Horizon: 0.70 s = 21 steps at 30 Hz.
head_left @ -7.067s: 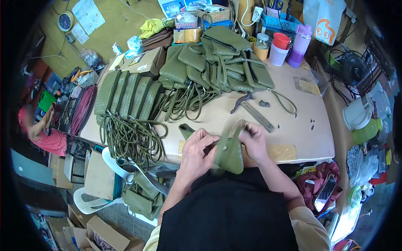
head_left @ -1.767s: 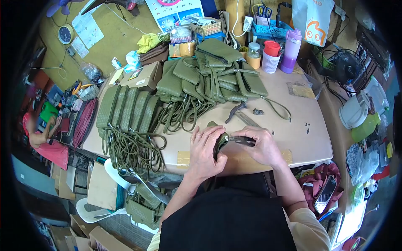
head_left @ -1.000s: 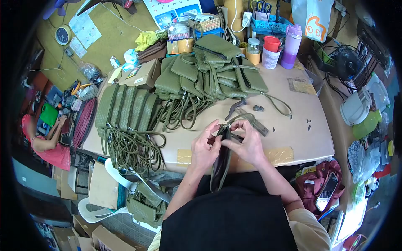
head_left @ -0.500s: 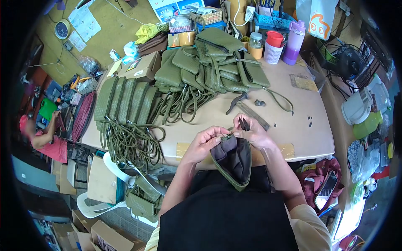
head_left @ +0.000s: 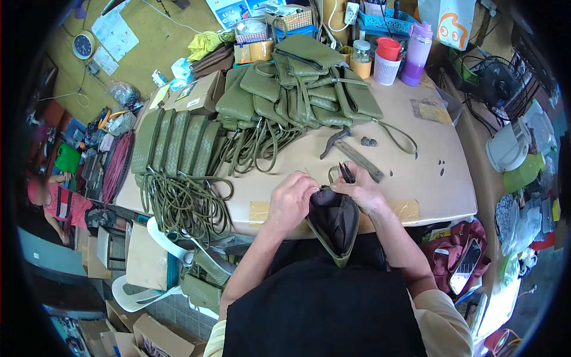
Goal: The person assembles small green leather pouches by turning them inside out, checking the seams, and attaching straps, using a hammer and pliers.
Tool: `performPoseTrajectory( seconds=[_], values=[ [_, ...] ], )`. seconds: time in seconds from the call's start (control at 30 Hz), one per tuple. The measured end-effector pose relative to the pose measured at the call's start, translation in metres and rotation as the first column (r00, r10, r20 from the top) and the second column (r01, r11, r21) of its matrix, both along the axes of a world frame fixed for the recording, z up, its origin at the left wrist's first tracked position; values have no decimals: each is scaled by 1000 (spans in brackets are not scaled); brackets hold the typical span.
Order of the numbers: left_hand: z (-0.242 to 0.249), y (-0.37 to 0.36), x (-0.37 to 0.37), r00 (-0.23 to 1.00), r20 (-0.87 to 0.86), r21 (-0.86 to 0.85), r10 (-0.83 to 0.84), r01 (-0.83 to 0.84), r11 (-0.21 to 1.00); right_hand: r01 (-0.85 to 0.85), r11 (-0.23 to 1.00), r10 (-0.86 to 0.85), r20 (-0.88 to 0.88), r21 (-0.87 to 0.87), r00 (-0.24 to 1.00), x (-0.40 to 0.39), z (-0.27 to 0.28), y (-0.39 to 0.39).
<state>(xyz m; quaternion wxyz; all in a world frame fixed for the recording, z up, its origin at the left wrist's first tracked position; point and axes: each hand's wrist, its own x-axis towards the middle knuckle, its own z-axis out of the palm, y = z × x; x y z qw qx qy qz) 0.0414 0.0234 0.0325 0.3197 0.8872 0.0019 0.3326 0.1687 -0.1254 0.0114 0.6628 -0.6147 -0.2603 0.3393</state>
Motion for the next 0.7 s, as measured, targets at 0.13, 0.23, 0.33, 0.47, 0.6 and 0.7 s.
performPoseTrajectory(
  seconds=[0.13, 0.23, 0.33, 0.47, 0.6, 0.7],
  values=[
    [-26, 18, -5, 994, 5, -795, -105, 67, 602, 41, 999, -40, -76, 7, 996, -4, 2, -2],
    [-34, 35, -10, 890, 423, -880, -171, 448, 159, 66, 997, -62, -96, 40, 993, -2, 3, -5],
    [3, 13, -23, 958, 32, -791, -284, 198, 579, 91, 992, -85, -71, 89, 994, -3, 4, -3],
    [7, 5, -22, 951, -140, -752, -276, 79, 654, 64, 993, -62, -24, 100, 998, -10, 11, -3],
    [-2, 17, -23, 883, -266, -794, -386, 27, 608, 167, 981, -66, 645, -97, 761, -18, 25, -6],
    [9, 13, -22, 856, -361, -754, -369, -35, 656, 27, 977, 121, 659, -210, 742, -22, 44, -10]
  ],
)
